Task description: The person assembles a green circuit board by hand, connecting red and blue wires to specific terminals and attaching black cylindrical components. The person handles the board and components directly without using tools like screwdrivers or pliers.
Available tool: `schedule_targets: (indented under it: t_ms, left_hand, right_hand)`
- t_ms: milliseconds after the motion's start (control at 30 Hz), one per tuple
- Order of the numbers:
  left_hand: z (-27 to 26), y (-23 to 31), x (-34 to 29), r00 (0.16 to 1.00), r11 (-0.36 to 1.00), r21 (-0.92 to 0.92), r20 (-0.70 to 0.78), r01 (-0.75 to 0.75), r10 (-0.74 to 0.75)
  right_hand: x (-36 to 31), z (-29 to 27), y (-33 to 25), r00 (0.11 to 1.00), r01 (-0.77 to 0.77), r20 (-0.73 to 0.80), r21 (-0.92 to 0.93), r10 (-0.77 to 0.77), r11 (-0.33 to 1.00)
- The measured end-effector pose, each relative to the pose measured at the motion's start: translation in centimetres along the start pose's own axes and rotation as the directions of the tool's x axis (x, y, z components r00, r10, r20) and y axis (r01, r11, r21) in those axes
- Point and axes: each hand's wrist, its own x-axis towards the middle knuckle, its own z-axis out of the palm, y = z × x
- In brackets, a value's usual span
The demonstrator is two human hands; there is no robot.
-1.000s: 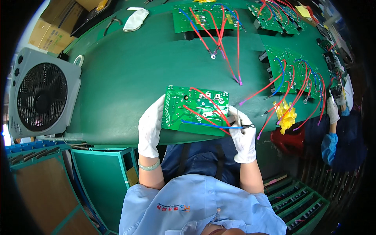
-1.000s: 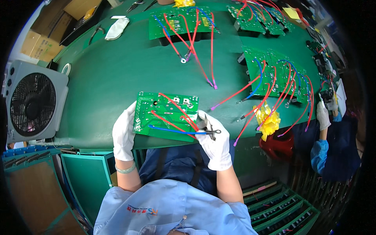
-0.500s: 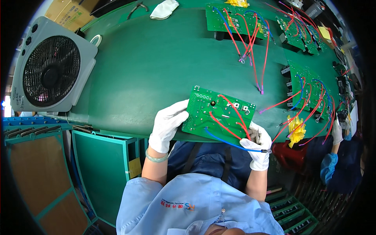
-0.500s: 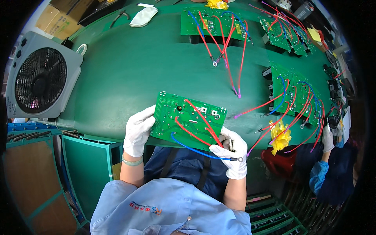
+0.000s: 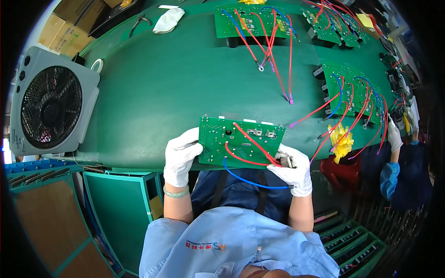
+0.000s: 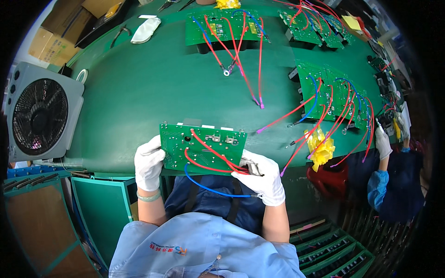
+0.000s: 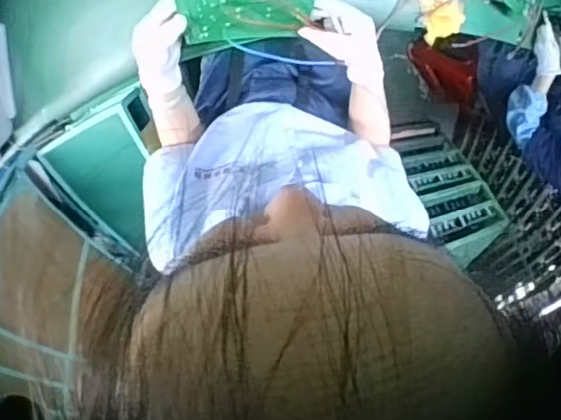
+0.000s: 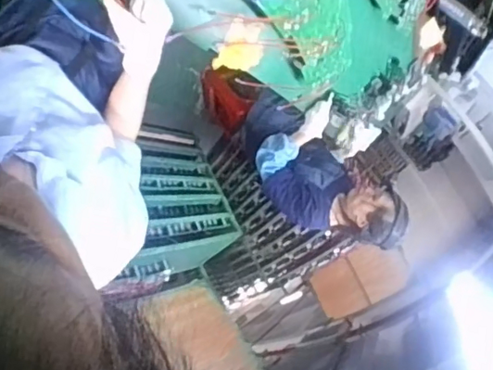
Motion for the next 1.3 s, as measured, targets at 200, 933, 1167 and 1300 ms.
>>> schedule_targets:
  t_ms: [200,933,1167,1300]
  left_hand:
    - [-0.5,-0.1,-0.6,0.999,0.998,0.046,0.017,-0.03,0.029]
    - [-0.7,-0.4,-0.9,0.994,0.997,-0.073,0.099,-0.041,0.048]
    - [0.0,0.0,-0.6,0.997,0.999,-0.004,0.062,-0.041,0.041]
    - [0.1,0.1,-0.5,0.996,1.0,-0.002,0.083,-0.03,0.031]
  right_hand:
    - [0.4,-0.1,-1.0,0.991,0.135,0.026,-0.166,-0.132,0.977]
    - [-0.9,-0.1,2.1,0.999,0.027,-0.036,0.08,-0.024,0.996]
    - [-0.8,-0.3,3.0,0.995,-0.064,-0.064,0.208,0.078,0.976]
    - [-0.5,-0.8,2.9,0.967,-0.234,-0.026,0.303,0.253,0.924]
